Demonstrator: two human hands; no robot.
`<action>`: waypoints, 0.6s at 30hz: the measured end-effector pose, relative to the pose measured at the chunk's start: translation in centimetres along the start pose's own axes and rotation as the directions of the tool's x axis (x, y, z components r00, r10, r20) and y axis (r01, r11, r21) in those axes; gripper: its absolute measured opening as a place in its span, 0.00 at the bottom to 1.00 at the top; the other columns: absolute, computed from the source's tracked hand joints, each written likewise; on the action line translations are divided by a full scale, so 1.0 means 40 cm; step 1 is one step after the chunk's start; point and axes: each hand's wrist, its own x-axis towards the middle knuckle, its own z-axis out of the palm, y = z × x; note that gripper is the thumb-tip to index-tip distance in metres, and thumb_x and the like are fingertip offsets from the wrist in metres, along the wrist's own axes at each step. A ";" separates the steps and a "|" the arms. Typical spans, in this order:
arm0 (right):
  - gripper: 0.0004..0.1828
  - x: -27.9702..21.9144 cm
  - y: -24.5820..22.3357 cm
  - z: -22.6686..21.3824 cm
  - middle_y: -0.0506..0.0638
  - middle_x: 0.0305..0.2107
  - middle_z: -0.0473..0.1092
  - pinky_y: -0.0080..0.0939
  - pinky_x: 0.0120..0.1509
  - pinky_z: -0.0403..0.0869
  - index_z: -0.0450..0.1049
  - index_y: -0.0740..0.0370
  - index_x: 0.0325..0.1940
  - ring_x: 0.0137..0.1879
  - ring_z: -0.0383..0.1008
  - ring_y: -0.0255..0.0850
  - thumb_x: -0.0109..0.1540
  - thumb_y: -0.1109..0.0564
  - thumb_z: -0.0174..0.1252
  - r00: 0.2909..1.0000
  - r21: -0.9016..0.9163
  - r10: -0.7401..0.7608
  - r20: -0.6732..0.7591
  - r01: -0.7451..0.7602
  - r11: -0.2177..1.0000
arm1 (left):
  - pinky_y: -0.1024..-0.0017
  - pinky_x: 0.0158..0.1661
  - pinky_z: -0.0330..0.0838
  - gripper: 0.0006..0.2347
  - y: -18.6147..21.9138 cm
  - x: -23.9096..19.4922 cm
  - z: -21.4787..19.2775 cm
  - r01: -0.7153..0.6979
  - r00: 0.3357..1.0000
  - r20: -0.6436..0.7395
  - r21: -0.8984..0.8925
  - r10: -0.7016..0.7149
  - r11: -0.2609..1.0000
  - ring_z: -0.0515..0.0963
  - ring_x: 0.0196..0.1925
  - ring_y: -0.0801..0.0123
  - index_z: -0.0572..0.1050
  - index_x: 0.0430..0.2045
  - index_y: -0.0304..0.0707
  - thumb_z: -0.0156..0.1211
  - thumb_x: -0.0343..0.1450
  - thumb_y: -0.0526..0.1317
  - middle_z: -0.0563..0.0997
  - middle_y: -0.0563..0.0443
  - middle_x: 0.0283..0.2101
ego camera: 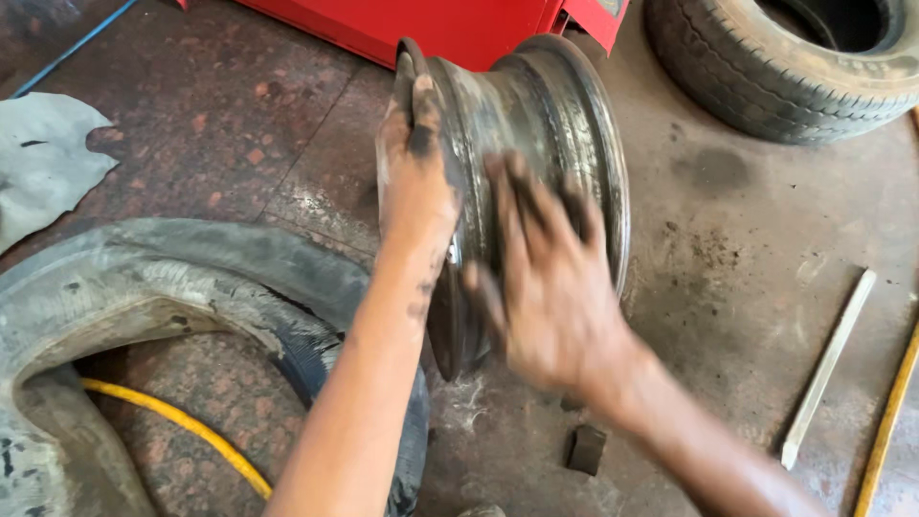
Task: The person scrubs a metal wheel rim with a small abrasive block, rotating the rim to clean different sections. The rim is held in place by a red machine while the person works around its circumference.
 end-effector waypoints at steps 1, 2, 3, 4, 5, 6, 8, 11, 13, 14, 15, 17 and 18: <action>0.37 0.046 0.026 0.003 0.67 0.71 0.53 0.66 0.77 0.40 0.53 0.77 0.76 0.78 0.49 0.55 0.71 0.45 0.40 1.000 -0.017 0.003 0.004 -0.003 1.000 | 0.58 0.50 0.74 0.28 -0.001 0.010 -0.003 0.003 0.999 0.034 -0.085 0.000 0.996 0.82 0.50 0.44 0.67 0.68 0.33 0.44 0.79 0.55 0.80 0.27 0.51; 0.36 0.087 0.045 0.001 0.65 0.71 0.55 0.64 0.81 0.40 0.53 0.76 0.76 0.79 0.49 0.54 0.72 0.45 0.39 0.998 -0.053 0.026 0.054 -0.023 0.998 | 0.60 0.52 0.74 0.27 -0.001 0.019 -0.003 -0.030 1.000 0.008 -0.028 0.030 0.999 0.82 0.52 0.47 0.66 0.68 0.32 0.44 0.78 0.54 0.81 0.30 0.52; 0.35 0.128 0.061 -0.005 0.64 0.71 0.56 0.62 0.84 0.40 0.53 0.74 0.76 0.81 0.50 0.52 0.73 0.44 0.38 0.993 -0.089 0.050 0.103 -0.041 0.995 | 0.62 0.54 0.75 0.27 -0.001 0.032 0.000 -0.062 0.998 -0.015 0.031 0.063 0.998 0.83 0.54 0.50 0.66 0.67 0.32 0.44 0.78 0.53 0.82 0.32 0.53; 0.34 0.156 0.066 -0.012 0.62 0.70 0.58 0.60 0.88 0.40 0.54 0.72 0.76 0.82 0.51 0.51 0.73 0.44 0.37 0.987 -0.127 0.080 0.140 -0.062 0.990 | 0.64 0.56 0.76 0.27 0.004 0.048 0.002 -0.101 0.994 -0.029 0.093 0.104 0.991 0.83 0.56 0.53 0.65 0.66 0.31 0.45 0.78 0.53 0.84 0.35 0.55; 0.35 0.138 0.052 -0.022 0.65 0.70 0.58 0.61 0.86 0.40 0.54 0.75 0.76 0.81 0.51 0.53 0.73 0.45 0.38 0.996 -0.097 0.035 0.087 -0.027 0.995 | 0.64 0.57 0.74 0.26 0.007 0.056 0.001 -0.128 0.990 -0.042 0.158 0.136 0.979 0.82 0.58 0.53 0.65 0.67 0.31 0.44 0.79 0.52 0.81 0.35 0.57; 0.36 0.090 0.030 -0.035 0.69 0.70 0.58 0.62 0.84 0.40 0.53 0.77 0.76 0.80 0.52 0.55 0.73 0.45 0.39 0.999 -0.070 -0.007 0.036 0.009 0.998 | 0.63 0.59 0.72 0.25 0.006 0.062 0.001 -0.151 0.985 -0.052 0.221 0.167 0.963 0.80 0.61 0.53 0.65 0.67 0.31 0.44 0.80 0.51 0.79 0.34 0.60; 0.38 0.027 -0.002 -0.044 0.72 0.70 0.59 0.63 0.81 0.39 0.53 0.80 0.74 0.78 0.53 0.57 0.71 0.44 0.39 0.998 -0.040 -0.054 -0.024 0.053 0.998 | 0.63 0.61 0.69 0.24 -0.004 0.067 -0.004 -0.187 0.975 -0.063 0.292 0.214 0.938 0.78 0.63 0.52 0.65 0.68 0.30 0.43 0.81 0.50 0.76 0.33 0.63; 0.40 0.016 0.008 -0.032 0.71 0.67 0.61 0.64 0.80 0.38 0.53 0.80 0.73 0.77 0.54 0.56 0.69 0.42 0.38 0.999 -0.062 -0.044 0.009 0.045 0.997 | 0.63 0.60 0.70 0.23 -0.024 0.062 0.002 -0.121 0.980 -0.116 0.308 0.163 0.944 0.79 0.61 0.52 0.68 0.65 0.30 0.45 0.81 0.49 0.78 0.33 0.60; 0.38 0.110 0.059 -0.010 0.67 0.66 0.61 0.66 0.81 0.36 0.51 0.78 0.74 0.78 0.54 0.55 0.72 0.42 0.38 0.997 -0.106 0.016 0.081 -0.008 0.994 | 0.65 0.56 0.73 0.22 -0.025 0.083 0.001 0.057 0.982 -0.189 0.327 0.006 0.943 0.82 0.56 0.56 0.74 0.60 0.32 0.48 0.79 0.50 0.81 0.35 0.55; 0.38 0.131 0.069 -0.014 0.66 0.67 0.61 0.65 0.82 0.37 0.52 0.77 0.75 0.79 0.54 0.55 0.73 0.42 0.37 0.993 -0.131 0.029 0.113 -0.014 0.991 | 0.67 0.55 0.74 0.22 -0.026 0.091 -0.001 0.016 0.987 -0.156 0.260 0.025 0.965 0.83 0.55 0.58 0.72 0.61 0.31 0.48 0.79 0.49 0.82 0.36 0.55; 0.37 0.149 0.077 -0.017 0.66 0.67 0.61 0.63 0.84 0.37 0.52 0.76 0.76 0.80 0.54 0.55 0.73 0.42 0.35 0.988 -0.155 0.042 0.146 -0.019 0.988 | 0.68 0.55 0.75 0.22 -0.029 0.100 -0.001 -0.022 0.991 -0.125 0.191 0.047 0.981 0.83 0.53 0.60 0.70 0.62 0.31 0.48 0.78 0.48 0.83 0.38 0.54; 0.37 0.132 0.058 -0.018 0.67 0.70 0.60 0.63 0.85 0.39 0.51 0.76 0.77 0.81 0.53 0.56 0.74 0.42 0.34 0.996 -0.078 0.008 0.093 -0.001 0.997 | 0.70 0.55 0.75 0.22 -0.037 0.120 -0.009 -0.110 0.989 -0.094 0.077 0.117 0.991 0.82 0.54 0.65 0.69 0.64 0.29 0.50 0.79 0.47 0.83 0.41 0.55; 0.37 0.071 0.032 -0.028 0.69 0.71 0.59 0.65 0.84 0.39 0.50 0.77 0.77 0.80 0.53 0.57 0.74 0.43 0.34 0.999 0.010 -0.038 0.018 0.038 0.999 | 0.70 0.56 0.73 0.22 -0.049 0.122 -0.003 -0.153 0.983 -0.104 0.017 0.154 0.988 0.81 0.55 0.67 0.69 0.64 0.28 0.52 0.79 0.47 0.82 0.42 0.56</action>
